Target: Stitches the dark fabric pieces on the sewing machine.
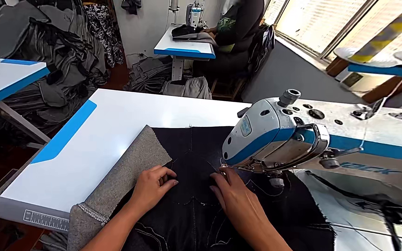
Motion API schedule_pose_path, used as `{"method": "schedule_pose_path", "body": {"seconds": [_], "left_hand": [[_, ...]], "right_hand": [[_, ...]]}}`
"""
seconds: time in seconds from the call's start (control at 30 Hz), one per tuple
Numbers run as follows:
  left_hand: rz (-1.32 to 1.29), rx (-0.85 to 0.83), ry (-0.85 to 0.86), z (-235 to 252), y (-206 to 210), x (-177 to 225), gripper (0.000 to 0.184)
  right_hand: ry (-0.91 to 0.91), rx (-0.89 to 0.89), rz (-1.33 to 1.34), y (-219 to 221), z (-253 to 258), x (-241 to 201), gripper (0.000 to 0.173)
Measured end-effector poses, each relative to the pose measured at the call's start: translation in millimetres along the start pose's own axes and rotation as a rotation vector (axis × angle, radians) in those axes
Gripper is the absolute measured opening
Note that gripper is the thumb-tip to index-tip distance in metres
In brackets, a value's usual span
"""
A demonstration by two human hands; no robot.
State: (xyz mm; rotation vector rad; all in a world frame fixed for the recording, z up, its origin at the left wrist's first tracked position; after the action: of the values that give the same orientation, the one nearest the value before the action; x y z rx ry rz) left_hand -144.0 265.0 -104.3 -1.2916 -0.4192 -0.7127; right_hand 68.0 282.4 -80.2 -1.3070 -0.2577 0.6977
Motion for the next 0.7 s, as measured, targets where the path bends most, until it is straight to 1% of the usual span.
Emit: {"method": "schedule_pose_path", "body": {"seconds": [0.1, 0.2, 0.27, 0.33, 0.4, 0.47, 0.53, 0.6, 0.7], "left_hand": [[0.009, 0.004, 0.012, 0, 1, -2, 0.021], [0.007, 0.006, 0.002, 0, 1, -2, 0.020], [0.015, 0.012, -0.002, 0, 1, -2, 0.020], [0.021, 0.019, -0.003, 1, 0, -2, 0.020], [0.020, 0.026, -0.002, 0, 0, -2, 0.020], [0.031, 0.029, -0.005, 0, 0, -2, 0.020], [0.047, 0.029, -0.009, 1, 0, -3, 0.020], [0.051, 0.028, -0.012, 1, 1, -4, 0.021], [0.051, 0.030, -0.025, 1, 0, -4, 0.020]], "right_hand": [[0.025, -0.031, 0.038, -33, -35, 2, 0.017], [0.124, -0.047, 0.102, -68, -66, 31, 0.019], [0.181, -0.020, 0.065, -80, -78, 50, 0.020], [0.182, 0.003, 0.054, -85, -81, 57, 0.021], [0.121, 0.035, 0.086, -79, -75, 51, 0.021], [0.028, 0.072, 0.119, -62, -62, 35, 0.022], [-0.065, 0.031, 0.146, -38, -47, 11, 0.021], [-0.152, -0.012, 0.123, -11, -37, -12, 0.026], [-0.222, 0.055, 0.047, 13, -30, -21, 0.032]]}}
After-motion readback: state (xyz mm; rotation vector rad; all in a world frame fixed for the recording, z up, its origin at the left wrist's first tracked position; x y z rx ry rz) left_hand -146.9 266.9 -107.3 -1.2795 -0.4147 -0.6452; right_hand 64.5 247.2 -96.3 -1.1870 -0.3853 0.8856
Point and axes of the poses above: each hand's wrist, its own z-axis towards the middle knuckle, its own y-axis out of the palm, x = y × z, the point moved 9 cm from there along z, towards the middle knuckle, and after that the axes turned 10 degrees about -x, right-handed, at the moved point
